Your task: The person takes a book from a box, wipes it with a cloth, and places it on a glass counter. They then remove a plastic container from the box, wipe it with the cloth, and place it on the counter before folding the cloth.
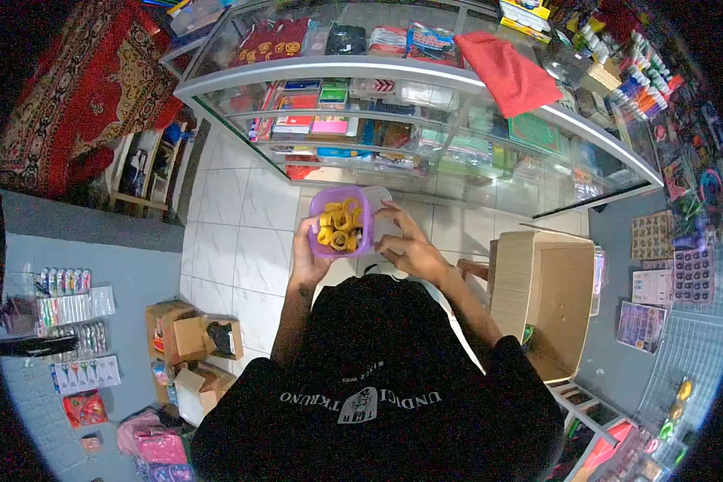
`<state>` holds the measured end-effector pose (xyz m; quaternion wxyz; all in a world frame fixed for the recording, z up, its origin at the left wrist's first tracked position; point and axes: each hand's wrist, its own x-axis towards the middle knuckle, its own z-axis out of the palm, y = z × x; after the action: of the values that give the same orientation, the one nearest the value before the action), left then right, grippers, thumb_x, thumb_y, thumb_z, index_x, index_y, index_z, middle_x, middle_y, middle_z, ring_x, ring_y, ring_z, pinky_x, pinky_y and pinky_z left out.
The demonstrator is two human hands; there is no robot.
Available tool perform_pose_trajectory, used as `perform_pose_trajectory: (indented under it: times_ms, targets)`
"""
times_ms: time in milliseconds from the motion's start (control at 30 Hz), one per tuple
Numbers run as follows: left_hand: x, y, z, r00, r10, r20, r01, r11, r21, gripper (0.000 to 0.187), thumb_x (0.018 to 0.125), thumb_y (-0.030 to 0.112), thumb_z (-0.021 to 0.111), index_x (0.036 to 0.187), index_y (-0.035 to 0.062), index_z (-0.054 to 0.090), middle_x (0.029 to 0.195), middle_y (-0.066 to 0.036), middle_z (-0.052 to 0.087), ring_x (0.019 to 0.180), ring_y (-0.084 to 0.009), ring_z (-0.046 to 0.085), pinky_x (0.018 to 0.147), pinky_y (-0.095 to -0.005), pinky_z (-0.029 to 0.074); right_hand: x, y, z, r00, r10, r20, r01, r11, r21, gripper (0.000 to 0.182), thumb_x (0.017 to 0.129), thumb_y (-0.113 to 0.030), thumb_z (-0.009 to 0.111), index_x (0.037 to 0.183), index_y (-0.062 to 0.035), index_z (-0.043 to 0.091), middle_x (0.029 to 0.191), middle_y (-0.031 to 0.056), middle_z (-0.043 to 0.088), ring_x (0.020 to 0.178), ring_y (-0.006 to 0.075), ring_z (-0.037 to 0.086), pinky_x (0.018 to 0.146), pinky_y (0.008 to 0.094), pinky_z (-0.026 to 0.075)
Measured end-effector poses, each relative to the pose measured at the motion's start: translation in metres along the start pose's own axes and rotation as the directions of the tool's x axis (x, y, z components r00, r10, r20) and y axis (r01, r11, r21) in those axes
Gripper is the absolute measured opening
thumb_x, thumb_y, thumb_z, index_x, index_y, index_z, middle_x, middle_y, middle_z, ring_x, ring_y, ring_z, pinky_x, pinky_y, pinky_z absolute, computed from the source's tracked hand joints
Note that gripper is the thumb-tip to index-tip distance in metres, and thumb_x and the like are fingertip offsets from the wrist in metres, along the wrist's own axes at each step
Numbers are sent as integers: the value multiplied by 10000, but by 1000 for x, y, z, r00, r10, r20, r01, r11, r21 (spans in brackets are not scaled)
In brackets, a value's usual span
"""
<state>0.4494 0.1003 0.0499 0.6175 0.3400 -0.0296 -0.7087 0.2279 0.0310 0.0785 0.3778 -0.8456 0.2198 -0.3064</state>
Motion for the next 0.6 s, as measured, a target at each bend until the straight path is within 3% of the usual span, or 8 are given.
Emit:
perform_pose_trajectory:
  times_ms: [133, 333, 400, 433, 533, 567, 600]
  targets:
    - [-6, 3, 10, 999, -9, -38, 14, 994, 113, 455, 872, 338, 504, 1221, 46, 523, 1144, -103, 612, 1000, -250, 629, 823, -429, 546, 0, 7, 8, 999, 43, 26, -43, 999, 2, 231, 677, -8, 764, 850, -65, 622, 1327, 144, 426, 1347, 392, 301, 1096, 476, 316]
    - [6, 12, 7, 999, 23, -30, -16, 979, 205, 483, 900, 358, 446, 1285, 67, 456, 1203, -112, 578, 1064, -251, 601, 878, -444, 507, 12, -17, 10, 990, 137, -44, -140, 988, -69, 435, 740, -84, 756, 1099, -80, 512, 1387, 200, 322, 1342, 409, 290, 1065, 473, 364]
    - [21, 11, -3, 995, 50, -83, -27, 966, 256, 512, 914, 365, 404, 1318, 49, 415, 1239, -140, 556, 1084, -277, 593, 894, -467, 504, 12, -13, 13, 955, 291, -54, -279, 945, 171, 467, 770, -114, 748, 1144, -74, 473, 1381, 192, 334, 1322, 372, 333, 1037, 459, 396]
    - [34, 7, -19, 996, 76, -39, -64, 965, 253, 509, 920, 353, 411, 1328, 49, 392, 1244, -139, 544, 1096, -273, 585, 895, -459, 506, 12, -9, 17, 930, 365, -43, -338, 895, 290, 484, 785, -129, 745, 1167, -71, 454, 1378, 188, 340, 1312, 354, 355, 1023, 453, 413]
    - [57, -1, -37, 986, 139, -88, -95, 919, 381, 488, 918, 326, 442, 1324, 66, 366, 1230, -130, 534, 1100, -274, 581, 892, -457, 509, 14, 12, 38, 810, 585, -44, -462, 683, 566, 513, 827, -149, 719, 1212, -47, 396, 1304, 182, 429, 1209, 283, 478, 939, 399, 481]
    - [52, 5, -22, 987, 125, -102, -92, 957, 275, 389, 900, 198, 513, 1264, 133, 394, 1168, -70, 512, 1050, -184, 549, 886, -366, 485, 16, 19, 42, 778, 627, -35, -493, 644, 585, 481, 843, -119, 692, 1209, -33, 392, 1291, 174, 436, 1181, 277, 501, 930, 381, 488]
    - [55, 6, -16, 983, 132, -131, -88, 950, 300, 381, 905, 196, 507, 1264, 133, 396, 1168, -71, 511, 1055, -185, 545, 888, -362, 483, 19, 26, 46, 746, 665, -25, -520, 606, 602, 449, 860, -90, 665, 1207, -20, 388, 1277, 165, 442, 1153, 271, 525, 922, 363, 496]
